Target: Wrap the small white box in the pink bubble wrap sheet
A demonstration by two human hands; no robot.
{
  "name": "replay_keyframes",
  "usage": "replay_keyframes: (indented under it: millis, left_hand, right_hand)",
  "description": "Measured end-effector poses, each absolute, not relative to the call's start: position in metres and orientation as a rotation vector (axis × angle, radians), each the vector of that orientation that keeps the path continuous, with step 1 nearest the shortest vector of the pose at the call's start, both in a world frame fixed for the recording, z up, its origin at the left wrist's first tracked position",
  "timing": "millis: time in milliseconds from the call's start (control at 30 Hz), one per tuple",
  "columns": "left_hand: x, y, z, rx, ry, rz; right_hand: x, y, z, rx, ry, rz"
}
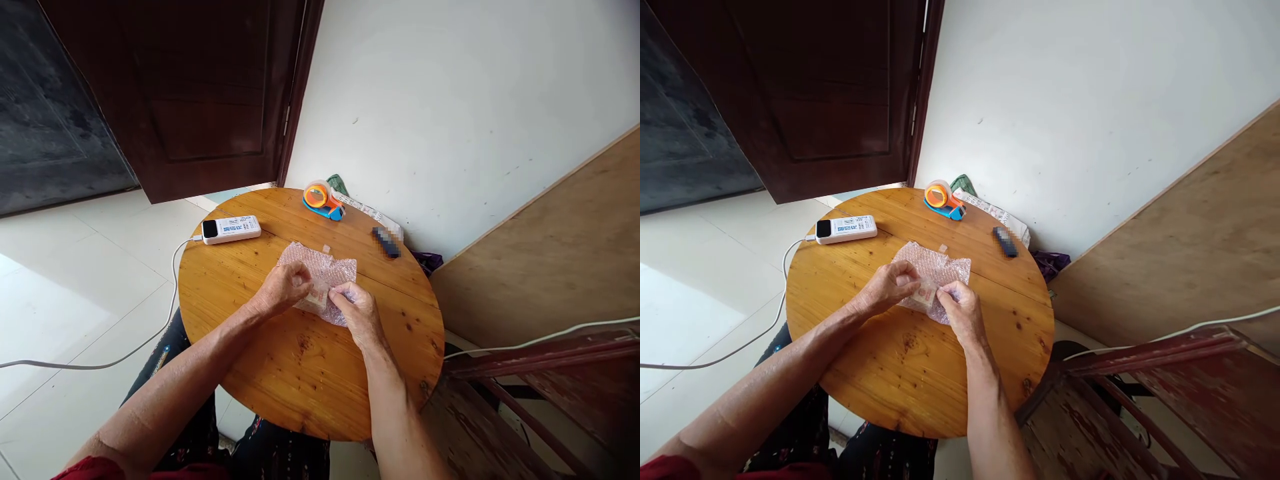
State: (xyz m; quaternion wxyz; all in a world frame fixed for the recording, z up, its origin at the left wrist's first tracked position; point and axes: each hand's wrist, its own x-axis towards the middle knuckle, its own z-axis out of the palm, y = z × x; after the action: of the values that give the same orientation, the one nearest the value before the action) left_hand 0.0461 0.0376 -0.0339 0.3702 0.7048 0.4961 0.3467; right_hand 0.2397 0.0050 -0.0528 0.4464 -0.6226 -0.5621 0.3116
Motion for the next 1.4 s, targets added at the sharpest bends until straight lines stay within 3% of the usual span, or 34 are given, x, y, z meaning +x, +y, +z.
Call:
replay_keyframes:
  millis: [367,500,667,867,1400]
  left_hand:
    - [0.048,0.036,-0.033,1.747,1.161,0.929]
    - [0.049,0.037,-0.034,1.731,1.151,0.909]
    - [0.05,0.037,-0.036,1.731,1.143,0.904]
    - [0.047,0.039,-0.036,1.752,1.137,0.907]
    - [-0.006,0.031,-0.025,1.854,1.724,0.536]
  right_hand:
    - [0.246,0.003,-0.056,-1.527,-1.405,0.904]
    - [0.248,0.002,-0.052,-1.584,-1.503,0.613]
    - [0.226,-0.019,-0.012,-1.373,-1.74,0.081]
    - [0.201,-0.028,-0.005,-1.359,-2.253,0.097]
    - [0.196,-0.022,-0.01,-1.47,-2.442,-0.048]
